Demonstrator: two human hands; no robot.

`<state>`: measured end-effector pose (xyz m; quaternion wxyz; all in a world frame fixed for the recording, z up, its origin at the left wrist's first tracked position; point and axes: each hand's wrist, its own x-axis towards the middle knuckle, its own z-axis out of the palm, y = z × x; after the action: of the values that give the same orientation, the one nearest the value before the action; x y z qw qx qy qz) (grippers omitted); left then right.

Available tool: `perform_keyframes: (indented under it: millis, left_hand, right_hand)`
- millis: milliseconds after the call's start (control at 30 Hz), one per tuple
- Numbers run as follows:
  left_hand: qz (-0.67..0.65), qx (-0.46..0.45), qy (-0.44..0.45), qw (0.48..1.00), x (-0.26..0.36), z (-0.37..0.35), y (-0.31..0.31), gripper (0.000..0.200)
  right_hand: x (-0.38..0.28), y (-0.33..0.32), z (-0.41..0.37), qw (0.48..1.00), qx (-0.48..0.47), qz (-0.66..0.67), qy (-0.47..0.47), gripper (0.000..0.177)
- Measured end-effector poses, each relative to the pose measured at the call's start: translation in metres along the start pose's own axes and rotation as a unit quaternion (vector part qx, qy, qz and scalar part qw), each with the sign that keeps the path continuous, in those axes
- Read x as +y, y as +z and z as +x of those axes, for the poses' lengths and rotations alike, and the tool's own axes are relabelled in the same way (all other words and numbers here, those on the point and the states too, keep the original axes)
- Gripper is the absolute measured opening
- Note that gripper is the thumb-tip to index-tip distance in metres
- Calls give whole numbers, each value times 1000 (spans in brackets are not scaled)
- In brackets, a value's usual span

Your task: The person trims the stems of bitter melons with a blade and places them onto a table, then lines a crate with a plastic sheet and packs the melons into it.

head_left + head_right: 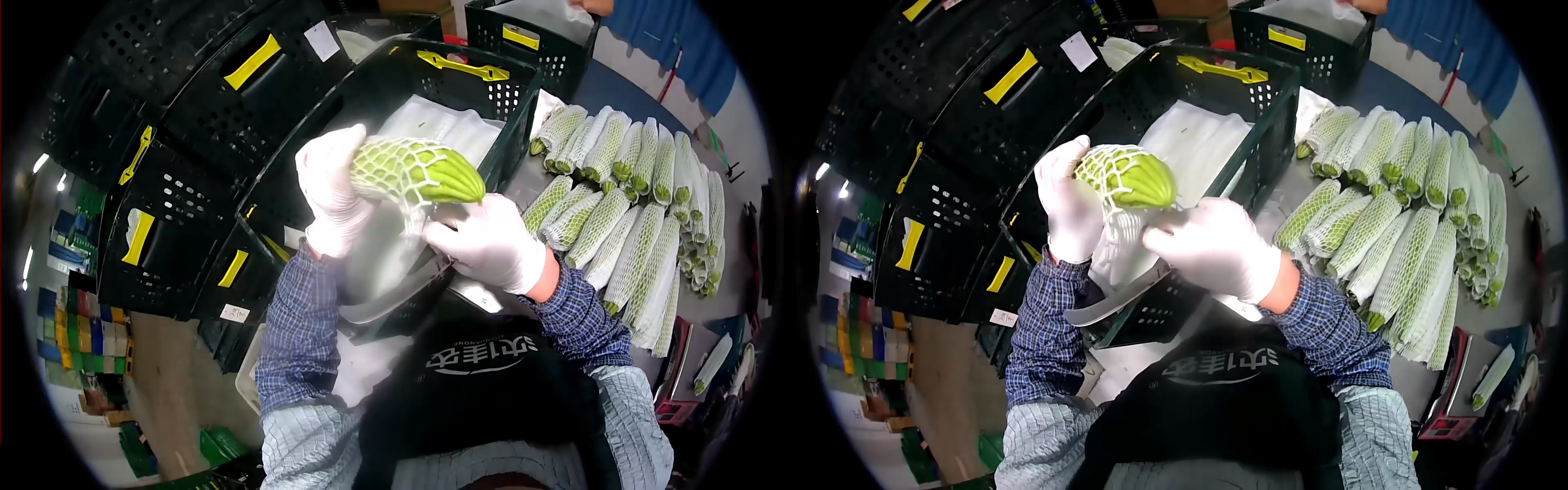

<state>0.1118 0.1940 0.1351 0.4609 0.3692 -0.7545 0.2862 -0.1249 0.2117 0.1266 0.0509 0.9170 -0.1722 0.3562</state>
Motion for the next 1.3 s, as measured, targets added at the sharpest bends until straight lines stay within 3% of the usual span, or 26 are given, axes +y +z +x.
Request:
perform_keyframes:
  millis: [100, 200, 300, 400, 433, 500, 533, 633, 667, 700, 800, 867, 1000, 1200, 1300]
  left_hand:
    - [-7, 78, 9, 997, -3, 3, 9, 57]
    - [-48, 74, -62, 994, 0, -5, 12, 58]
    - [-230, 61, -246, 940, -9, -22, 23, 60]
    - [-174, 67, -126, 974, -14, -17, 24, 56]
    - [-319, 74, -316, 891, -12, -25, 29, 54]
    - [-488, 52, -515, 702, -2, -29, 28, 54]
    - [-529, 26, -542, 653, 1, -25, 23, 55]
    - [-522, -34, -470, 711, 9, -8, 19, 69]
    - [-527, -34, -389, 755, 15, -2, 13, 72]
    - [-444, -109, -403, 793, 16, 4, 7, 77]
    - [-427, -162, -444, 771, 14, 6, 7, 75]
    - [-454, -189, -479, 727, 18, 12, 0, 73]
    - [-488, -223, -490, 687, 15, 7, 2, 71]
    - [-512, -226, -454, 693, 14, 6, 1, 72]
    - [-496, -254, -411, 722, 16, 10, 1, 76]
  right_hand:
    - [-1, -1, -1, 1000, 10, 1, 0, 14]
    - [-4, -10, -4, 1000, -3, 5, 18, 22]
    - [-9, -16, -5, 1000, 2, -1, 27, 35]
    - [-7, -12, -9, 999, 3, 7, 37, 41]
    - [-6, -11, -10, 999, 9, 15, 43, 43]
    - [-6, -13, -10, 998, 9, 33, 47, 41]
    - [-6, -16, -10, 998, 9, 41, 50, 40]
    - [-8, -19, -11, 997, 28, 56, 54, 32]
    - [-8, -18, -11, 996, 37, 55, 55, 30]
    - [-9, -19, -11, 996, 40, 45, 63, 28]
    - [-7, -20, -10, 996, 51, 56, 54, 26]
    - [-6, -19, -10, 995, 58, 58, 51, 26]
    - [-6, -19, -10, 994, 73, 65, 41, 30]
    - [-6, -22, -12, 994, 67, 82, 42, 31]
    - [-5, -23, -15, 992, 72, 81, 57, 30]
